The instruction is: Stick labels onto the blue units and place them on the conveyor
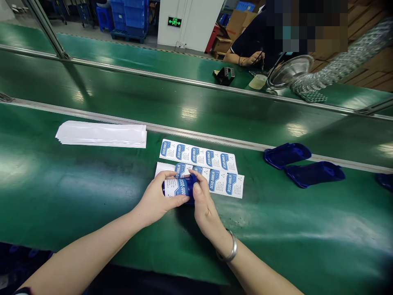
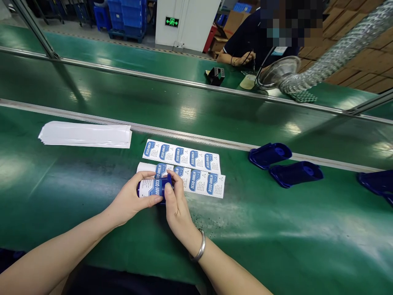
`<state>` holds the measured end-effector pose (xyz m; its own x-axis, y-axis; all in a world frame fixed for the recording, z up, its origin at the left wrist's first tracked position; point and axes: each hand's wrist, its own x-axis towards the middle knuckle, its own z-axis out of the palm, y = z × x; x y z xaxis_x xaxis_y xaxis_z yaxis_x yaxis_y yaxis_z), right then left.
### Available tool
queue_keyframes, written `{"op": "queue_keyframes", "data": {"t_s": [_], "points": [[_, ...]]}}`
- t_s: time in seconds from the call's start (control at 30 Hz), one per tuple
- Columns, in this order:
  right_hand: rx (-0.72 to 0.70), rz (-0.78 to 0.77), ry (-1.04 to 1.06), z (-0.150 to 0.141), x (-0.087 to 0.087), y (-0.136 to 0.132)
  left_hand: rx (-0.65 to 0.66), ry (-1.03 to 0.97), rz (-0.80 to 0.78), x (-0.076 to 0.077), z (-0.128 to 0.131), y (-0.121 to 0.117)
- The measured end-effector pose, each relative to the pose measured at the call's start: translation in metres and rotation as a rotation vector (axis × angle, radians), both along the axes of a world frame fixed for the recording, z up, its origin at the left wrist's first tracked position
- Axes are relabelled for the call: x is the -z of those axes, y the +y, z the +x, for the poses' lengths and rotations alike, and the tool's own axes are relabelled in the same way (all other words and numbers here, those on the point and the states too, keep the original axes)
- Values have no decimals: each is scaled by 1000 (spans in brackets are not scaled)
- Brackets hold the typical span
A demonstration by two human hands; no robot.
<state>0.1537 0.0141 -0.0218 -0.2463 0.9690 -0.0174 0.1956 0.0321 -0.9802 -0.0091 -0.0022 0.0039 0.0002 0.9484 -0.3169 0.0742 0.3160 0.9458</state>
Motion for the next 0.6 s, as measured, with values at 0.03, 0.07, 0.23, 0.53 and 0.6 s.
{"op": "queue_keyframes", "data": {"t_s": [0.03,0.07,0.23,0.53,0.6], "points": [[1,-24,12,0,1,1,11,37,6,-1,-1,0],[2,-45,26,1,2,3,20,67,10,-2,-2,0],[23,-86,64,6,0,8,99,66,16,-6,-5,0],[10,-11,55,5,-7,1,66,123,72,-1,0,-2],[8,30,52,3,-8,-2,13,103,72,1,2,-4]]}}
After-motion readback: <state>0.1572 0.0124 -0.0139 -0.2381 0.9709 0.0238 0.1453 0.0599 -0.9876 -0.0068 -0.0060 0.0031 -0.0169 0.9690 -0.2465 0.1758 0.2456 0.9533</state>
